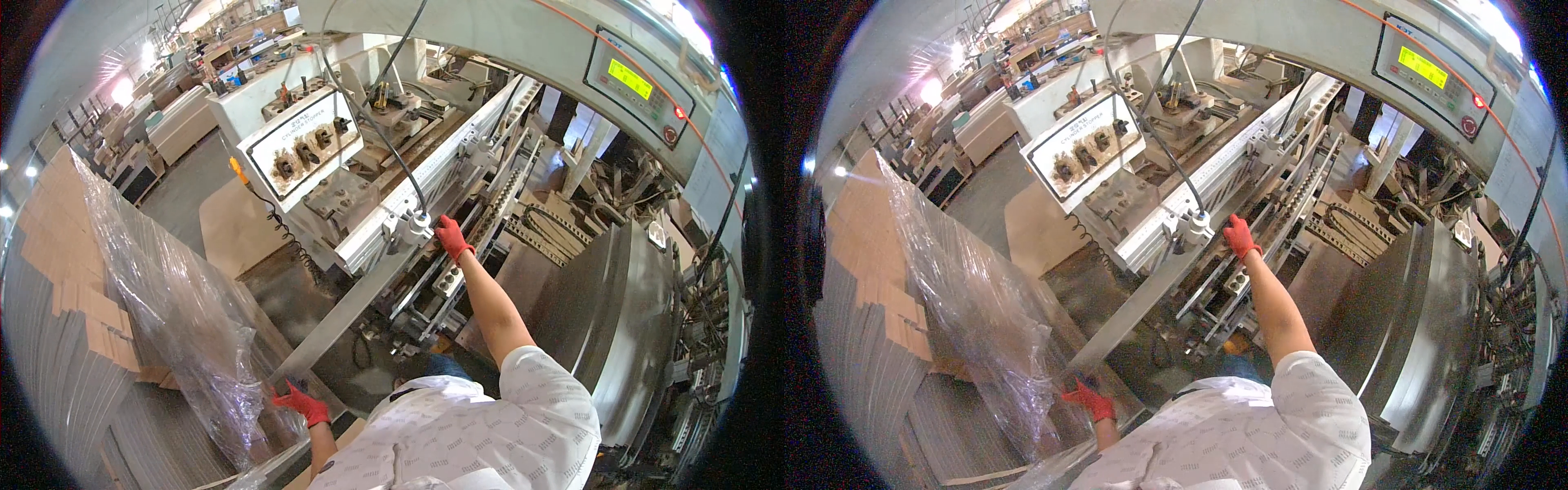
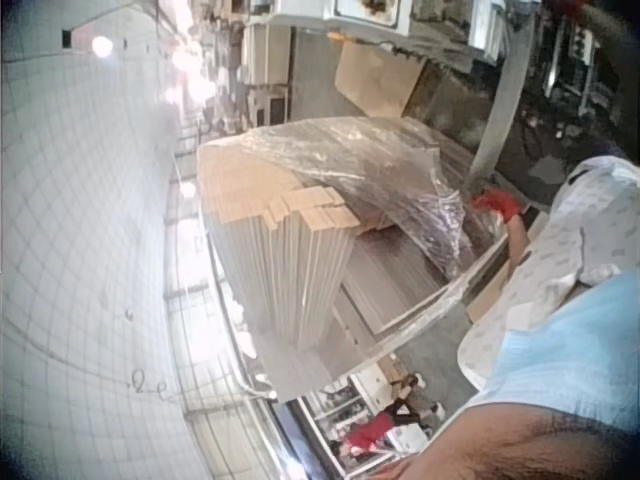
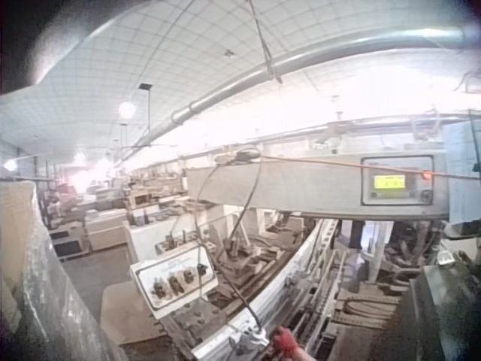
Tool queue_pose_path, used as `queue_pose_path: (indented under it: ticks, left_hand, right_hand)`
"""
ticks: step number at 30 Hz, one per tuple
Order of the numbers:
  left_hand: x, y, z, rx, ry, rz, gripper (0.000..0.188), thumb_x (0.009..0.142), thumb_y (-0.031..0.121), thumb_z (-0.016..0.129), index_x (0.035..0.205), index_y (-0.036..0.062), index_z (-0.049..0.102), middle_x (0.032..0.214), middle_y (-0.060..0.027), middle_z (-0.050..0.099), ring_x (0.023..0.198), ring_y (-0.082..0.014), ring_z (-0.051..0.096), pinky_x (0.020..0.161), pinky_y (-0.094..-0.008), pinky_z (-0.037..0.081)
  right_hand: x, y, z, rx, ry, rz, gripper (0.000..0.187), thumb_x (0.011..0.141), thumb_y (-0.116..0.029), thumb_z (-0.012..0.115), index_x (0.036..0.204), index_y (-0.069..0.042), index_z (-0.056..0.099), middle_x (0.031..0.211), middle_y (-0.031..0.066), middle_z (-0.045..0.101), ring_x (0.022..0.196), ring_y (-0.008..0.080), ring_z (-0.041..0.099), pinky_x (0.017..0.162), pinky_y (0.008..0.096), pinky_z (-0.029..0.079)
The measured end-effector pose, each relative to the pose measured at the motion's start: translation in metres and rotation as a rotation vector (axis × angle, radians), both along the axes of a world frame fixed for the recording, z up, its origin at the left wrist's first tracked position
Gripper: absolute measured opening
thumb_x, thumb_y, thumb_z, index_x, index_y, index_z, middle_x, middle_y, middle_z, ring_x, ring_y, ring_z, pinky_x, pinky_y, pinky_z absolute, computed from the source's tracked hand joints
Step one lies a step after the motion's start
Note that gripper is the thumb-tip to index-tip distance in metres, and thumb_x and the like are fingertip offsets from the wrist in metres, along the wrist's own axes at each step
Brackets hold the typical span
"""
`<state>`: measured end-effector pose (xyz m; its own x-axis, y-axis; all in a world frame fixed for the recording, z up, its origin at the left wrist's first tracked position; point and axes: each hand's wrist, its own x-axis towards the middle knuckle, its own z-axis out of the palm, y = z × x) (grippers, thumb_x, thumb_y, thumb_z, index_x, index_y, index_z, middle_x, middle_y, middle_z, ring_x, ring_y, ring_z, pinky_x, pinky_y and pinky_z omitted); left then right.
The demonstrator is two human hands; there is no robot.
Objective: The person picks up thin wooden planks one at a time from a large shrink-wrapped pallet and places them onto the feed track of a woodworking machine.
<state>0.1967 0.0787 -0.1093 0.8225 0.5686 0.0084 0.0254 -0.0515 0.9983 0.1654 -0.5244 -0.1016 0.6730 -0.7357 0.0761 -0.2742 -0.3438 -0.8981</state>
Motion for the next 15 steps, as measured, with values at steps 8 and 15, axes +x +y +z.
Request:
queue_pose_path:
  ticks: [8, 15]
  left_hand:
    - [-0.029, -0.012, 0.037, 1.126, -0.365, -0.227, 0.074, 0.084, 0.032, 0.083, 0.145, 0.0047, 0.051, 0.148, -0.0240, 0.050, 0.139, -0.0415, 0.046, 0.114, -0.0603, 0.034]
    - [0.027, -0.027, 0.079, 1.750, -0.109, -0.676, 0.058, 0.087, 0.034, 0.076, 0.134, 0.0077, 0.057, 0.129, -0.0159, 0.061, 0.121, -0.0362, 0.057, 0.100, -0.0547, 0.044]
  right_hand:
    - [-0.075, 0.094, 0.020, -0.713, 0.107, -0.439, 0.029, 0.077, -0.012, 0.072, 0.106, -0.016, 0.075, 0.106, 0.0133, 0.070, 0.099, 0.0375, 0.066, 0.083, 0.0483, 0.055]
    - [-0.097, 0.118, 0.017, -0.635, 0.013, -0.302, 0.016, 0.077, -0.011, 0.069, 0.091, -0.017, 0.074, 0.093, 0.0057, 0.067, 0.100, 0.0322, 0.063, 0.090, 0.0459, 0.046]
